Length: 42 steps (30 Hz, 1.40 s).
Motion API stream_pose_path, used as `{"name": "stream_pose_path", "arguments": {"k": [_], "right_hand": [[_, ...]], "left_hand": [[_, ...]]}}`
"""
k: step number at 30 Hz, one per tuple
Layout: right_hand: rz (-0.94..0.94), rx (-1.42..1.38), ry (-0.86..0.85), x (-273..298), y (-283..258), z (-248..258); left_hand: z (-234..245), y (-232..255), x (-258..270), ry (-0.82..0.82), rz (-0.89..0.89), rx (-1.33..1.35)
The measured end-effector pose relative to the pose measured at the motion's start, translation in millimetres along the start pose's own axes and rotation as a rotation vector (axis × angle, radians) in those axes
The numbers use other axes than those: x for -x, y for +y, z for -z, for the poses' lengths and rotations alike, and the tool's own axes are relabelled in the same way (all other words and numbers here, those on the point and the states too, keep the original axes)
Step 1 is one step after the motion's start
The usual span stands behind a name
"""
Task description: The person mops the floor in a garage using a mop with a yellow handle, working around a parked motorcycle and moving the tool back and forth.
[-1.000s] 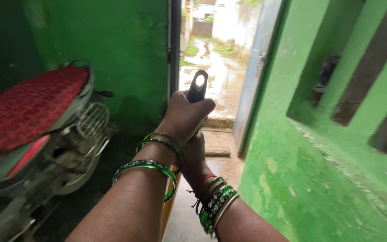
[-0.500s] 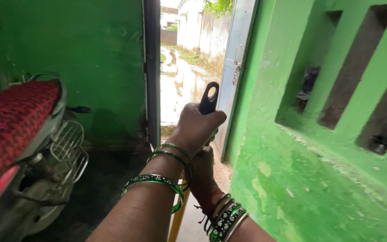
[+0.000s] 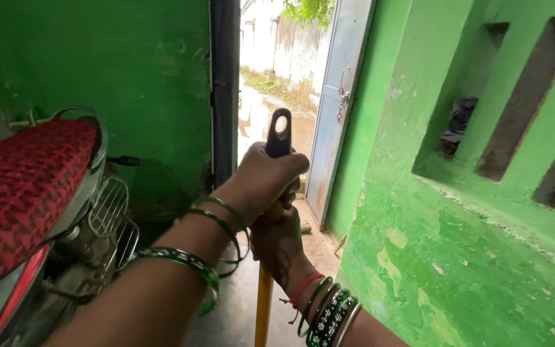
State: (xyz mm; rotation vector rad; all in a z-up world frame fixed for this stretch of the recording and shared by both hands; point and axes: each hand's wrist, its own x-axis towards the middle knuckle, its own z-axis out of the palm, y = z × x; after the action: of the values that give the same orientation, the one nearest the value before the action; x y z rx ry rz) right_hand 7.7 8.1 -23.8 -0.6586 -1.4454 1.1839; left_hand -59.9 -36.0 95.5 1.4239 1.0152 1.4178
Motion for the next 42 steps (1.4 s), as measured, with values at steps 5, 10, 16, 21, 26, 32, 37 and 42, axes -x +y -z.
{"name": "stream_pose_path", "arguments": {"k": [5,10,16,21,26,32,37,42], "right_hand": [[-0.169,-0.006,-0.036,3.0,-13.9,-25.9],[-0.111,0.105,-0.058,-6.0,-1.7,-35.4],[0.292,0.068,-0.038,-14.4,-6.6,-48.9],[0.437,-0.039,-0.051,-35.6,-12.7,-71.2],[0.436,-0.094,-0.101,-55.5,36.1,-105.0],[0.431,-0.272,-0.247,-43.6,96.8,-179.5],[0.232,-0.519,-0.493,-10.9,111.5,-216.7],[0.230,-0.577,-0.562,2.8,124.1,-245.5]], "left_hand": [[28.2,11.5,6.5,0.052,0.033,-0.075],[34.1,8.8,7.4,0.150,0.009,-0.061],[38.8,17.6,2.5,0.209,-0.162,0.043],[65.5,32.7,-7.0,0.042,-0.291,0.006],[93.9,10.5,-0.7,0.147,-0.231,-0.088],[153.4,-29.1,31.5,0.375,-0.132,-0.455],[191.6,-53.5,65.8,0.441,0.038,-0.760],[211.2,-63.1,86.3,0.424,0.062,-0.939]]}}
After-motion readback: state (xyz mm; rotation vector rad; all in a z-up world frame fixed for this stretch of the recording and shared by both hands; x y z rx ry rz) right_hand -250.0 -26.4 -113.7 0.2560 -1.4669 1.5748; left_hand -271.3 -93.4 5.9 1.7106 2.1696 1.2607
